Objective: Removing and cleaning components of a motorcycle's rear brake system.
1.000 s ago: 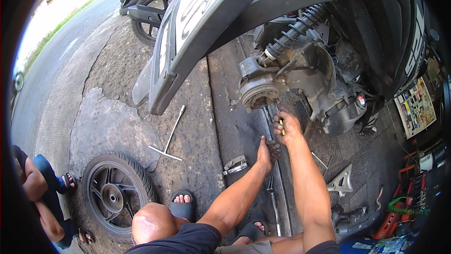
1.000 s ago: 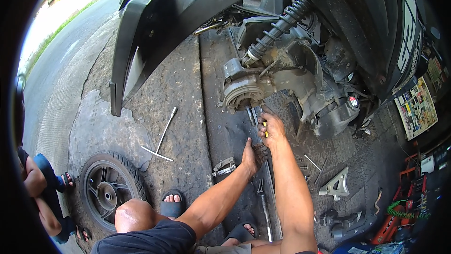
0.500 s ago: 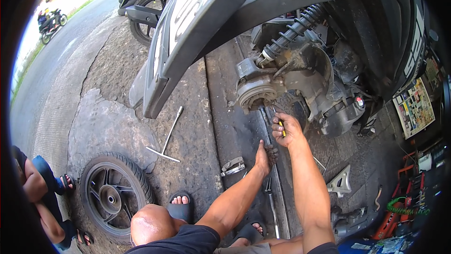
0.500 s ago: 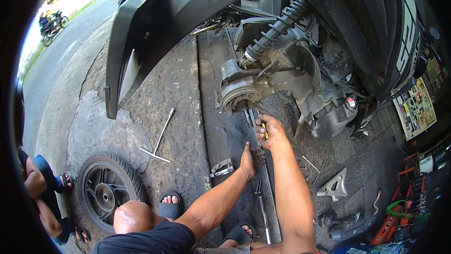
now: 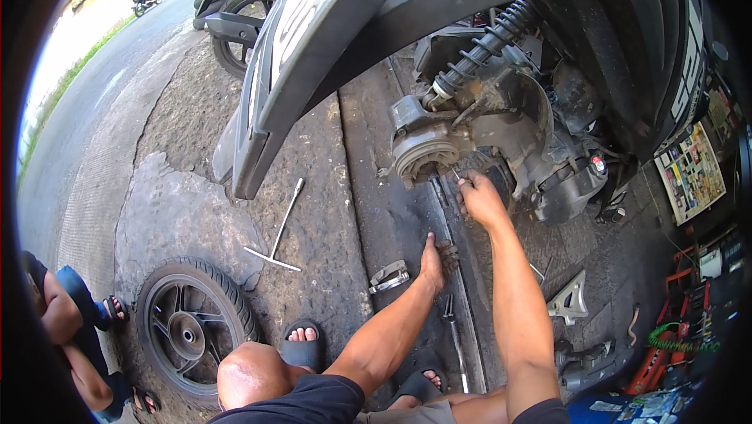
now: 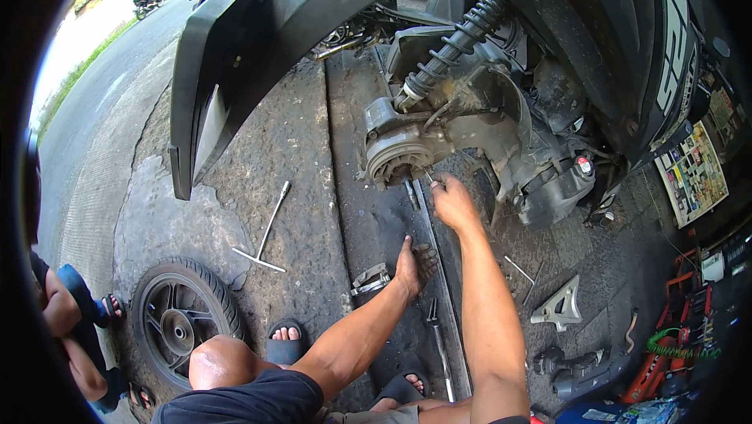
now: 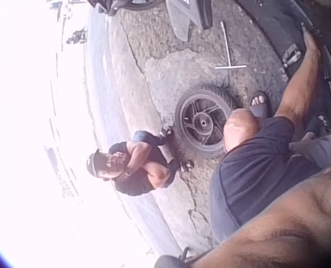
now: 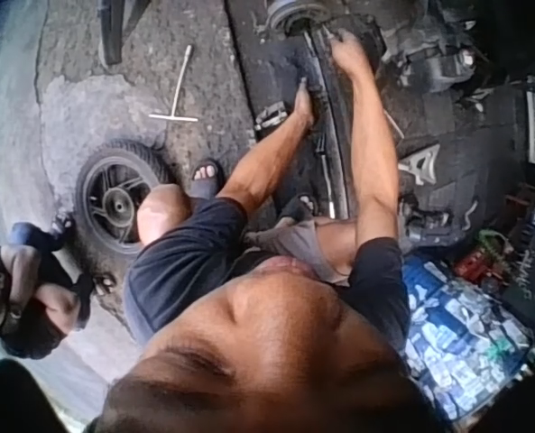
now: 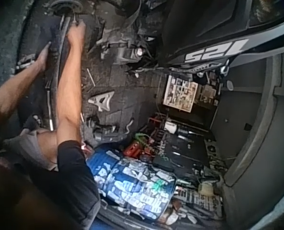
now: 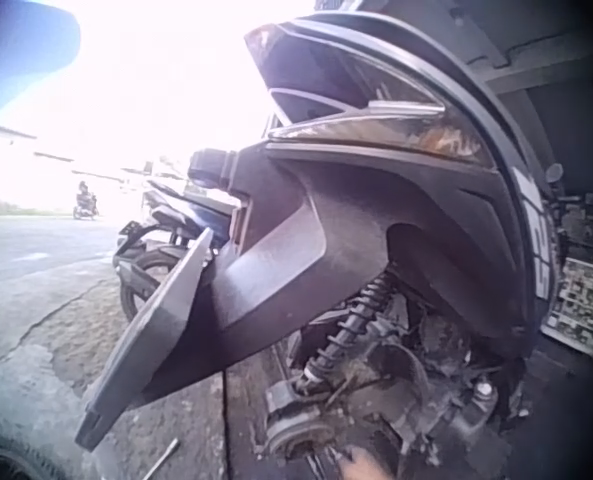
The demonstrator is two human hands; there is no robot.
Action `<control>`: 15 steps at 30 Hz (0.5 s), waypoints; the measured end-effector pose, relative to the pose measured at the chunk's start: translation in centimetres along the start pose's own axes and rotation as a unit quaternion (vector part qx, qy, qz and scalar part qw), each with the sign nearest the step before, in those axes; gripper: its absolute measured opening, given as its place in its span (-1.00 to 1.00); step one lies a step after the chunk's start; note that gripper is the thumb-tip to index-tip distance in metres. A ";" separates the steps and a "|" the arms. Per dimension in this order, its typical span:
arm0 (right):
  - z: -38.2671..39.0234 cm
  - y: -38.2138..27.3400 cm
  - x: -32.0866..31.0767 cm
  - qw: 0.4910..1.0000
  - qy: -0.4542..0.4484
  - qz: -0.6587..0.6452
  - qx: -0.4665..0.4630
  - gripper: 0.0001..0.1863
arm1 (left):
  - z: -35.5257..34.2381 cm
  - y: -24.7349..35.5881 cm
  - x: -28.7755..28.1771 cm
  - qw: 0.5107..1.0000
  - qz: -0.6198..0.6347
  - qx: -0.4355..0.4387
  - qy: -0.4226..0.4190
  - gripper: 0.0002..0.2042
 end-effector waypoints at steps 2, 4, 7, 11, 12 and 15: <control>0.8 -3.7 -1.2 0.945 0.122 0.299 -0.042 -0.53 | 0.1 -0.3 -0.2 1.000 -0.001 -0.017 0.009 -0.45; 1.1 -4.4 -1.0 0.945 0.132 0.299 -0.017 -0.46 | 0.3 0.1 -0.1 1.000 -0.005 -0.002 0.007 -0.45; 1.5 -4.6 -0.9 0.938 0.158 0.300 0.065 -0.35 | 0.8 0.4 -0.3 1.000 -0.001 0.002 0.016 -0.47; 1.1 -4.0 -1.7 0.939 0.186 0.276 0.088 -0.32 | 1.3 0.7 -0.7 0.999 0.004 -0.009 0.032 -0.48; 0.7 -3.4 -1.9 0.939 0.187 0.276 0.088 -0.32 | 1.3 1.1 -0.5 1.000 0.001 0.003 0.025 -0.48; -0.4 -1.9 -3.4 0.949 0.226 0.220 0.026 -0.33 | 1.4 1.4 -0.9 0.999 -0.001 0.003 0.032 -0.48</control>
Point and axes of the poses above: each hand's wrist, its own z-axis away from the middle knuckle, its own x-axis out of the palm, y = z × x, the point moved 10 cm from there along -z, towards the middle knuckle, and after that the axes turned 13 degrees about -y, right-handed, at the moved point
